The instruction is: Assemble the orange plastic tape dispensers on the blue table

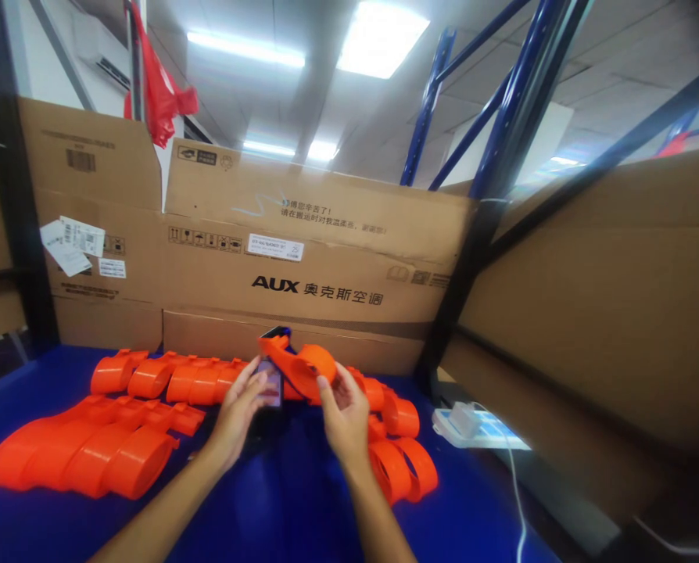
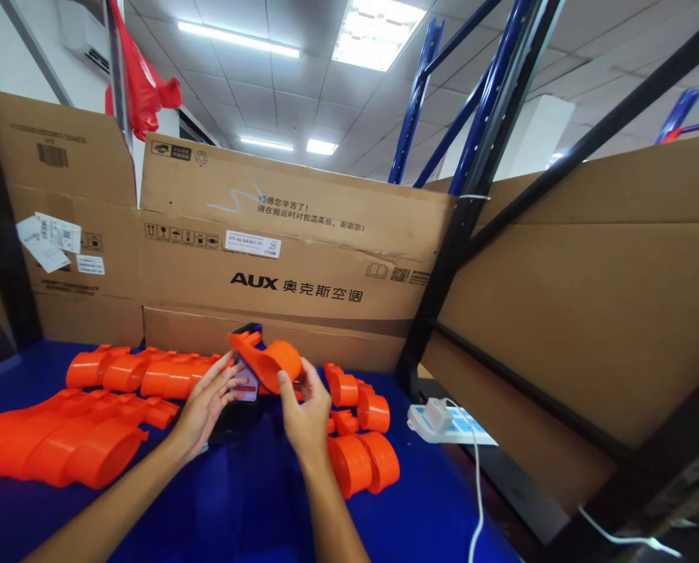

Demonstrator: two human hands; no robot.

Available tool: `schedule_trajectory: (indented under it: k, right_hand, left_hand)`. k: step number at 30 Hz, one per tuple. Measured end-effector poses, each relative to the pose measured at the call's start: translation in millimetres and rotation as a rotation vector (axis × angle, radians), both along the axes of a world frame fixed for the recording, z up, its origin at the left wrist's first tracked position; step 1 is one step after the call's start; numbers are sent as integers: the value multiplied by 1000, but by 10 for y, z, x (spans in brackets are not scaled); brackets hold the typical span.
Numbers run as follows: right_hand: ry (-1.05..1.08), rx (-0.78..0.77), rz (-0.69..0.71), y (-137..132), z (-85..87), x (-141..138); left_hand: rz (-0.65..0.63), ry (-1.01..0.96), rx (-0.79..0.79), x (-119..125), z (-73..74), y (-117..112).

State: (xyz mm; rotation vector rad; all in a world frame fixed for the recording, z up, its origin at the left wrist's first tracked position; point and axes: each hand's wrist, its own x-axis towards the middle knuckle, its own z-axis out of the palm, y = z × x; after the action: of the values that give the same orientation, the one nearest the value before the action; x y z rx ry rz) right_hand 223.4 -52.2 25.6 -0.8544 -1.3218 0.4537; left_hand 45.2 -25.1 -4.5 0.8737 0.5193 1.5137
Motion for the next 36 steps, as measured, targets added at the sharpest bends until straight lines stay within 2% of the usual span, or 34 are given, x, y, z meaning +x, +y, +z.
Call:
schedule_trajectory:
  k: [3, 5, 8, 10, 17, 27, 31, 36]
  right_hand:
    - [-10, -53, -263, 53, 131, 200]
    - [-202, -191, -458, 63, 248, 348]
    - [-616, -461, -763, 82, 401, 523]
    - [-684, -520, -803, 120, 456, 596]
    - [-822, -644, -790, 304, 419, 679]
    - [-998, -737, -648, 381, 310, 680]
    - [-1071, -746, -611, 256, 375, 708]
    - [-1199, -724, -558, -115, 509, 742]
  left_hand:
    - [0, 88, 15, -13, -30, 0]
    - [-1, 132, 36, -11, -31, -16]
    - [-10, 151, 60, -1, -1, -58]
    - [-17, 148, 64, 0, 26, -84]
    - [-9, 152, 64, -22, 59, -109]
    - [-37, 210, 63, -17, 4, -70]
    - [-49, 230, 68, -20, 2, -70]
    - [-54, 253, 72, -21, 6, -73]
